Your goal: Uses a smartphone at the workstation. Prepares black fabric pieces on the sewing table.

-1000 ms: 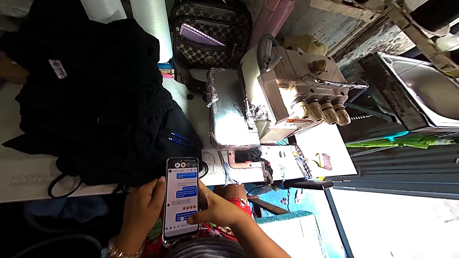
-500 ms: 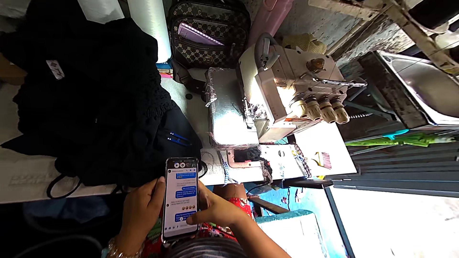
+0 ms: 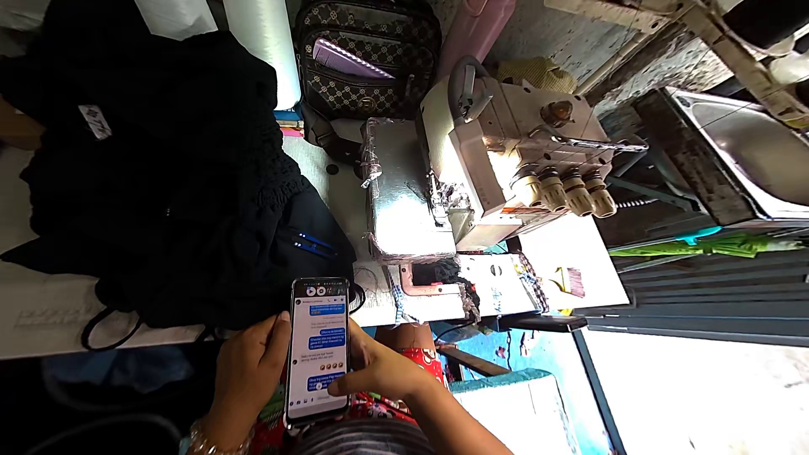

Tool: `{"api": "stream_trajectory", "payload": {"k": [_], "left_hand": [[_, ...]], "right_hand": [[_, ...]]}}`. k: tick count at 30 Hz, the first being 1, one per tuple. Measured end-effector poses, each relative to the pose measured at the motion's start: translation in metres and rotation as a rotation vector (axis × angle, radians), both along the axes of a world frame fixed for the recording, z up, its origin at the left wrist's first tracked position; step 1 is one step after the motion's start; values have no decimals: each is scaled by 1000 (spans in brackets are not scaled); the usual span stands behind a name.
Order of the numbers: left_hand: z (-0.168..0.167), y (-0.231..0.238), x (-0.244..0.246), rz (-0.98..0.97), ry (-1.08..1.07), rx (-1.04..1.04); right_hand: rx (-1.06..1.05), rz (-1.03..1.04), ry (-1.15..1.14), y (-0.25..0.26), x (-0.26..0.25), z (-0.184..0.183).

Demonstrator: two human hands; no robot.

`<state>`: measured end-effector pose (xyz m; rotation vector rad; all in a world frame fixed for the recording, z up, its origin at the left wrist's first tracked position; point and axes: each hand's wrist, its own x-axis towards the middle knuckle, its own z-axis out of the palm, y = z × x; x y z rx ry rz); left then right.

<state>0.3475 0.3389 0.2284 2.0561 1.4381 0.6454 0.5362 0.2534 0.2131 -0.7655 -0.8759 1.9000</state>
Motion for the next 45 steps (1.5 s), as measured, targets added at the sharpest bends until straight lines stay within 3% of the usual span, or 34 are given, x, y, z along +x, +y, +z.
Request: {"api": "stream_trajectory", "payload": {"k": [45], "left_hand": [[-1,-1,1,4,-5,14]], "right_hand": [[-67,7,-58,2,0,5]]}}
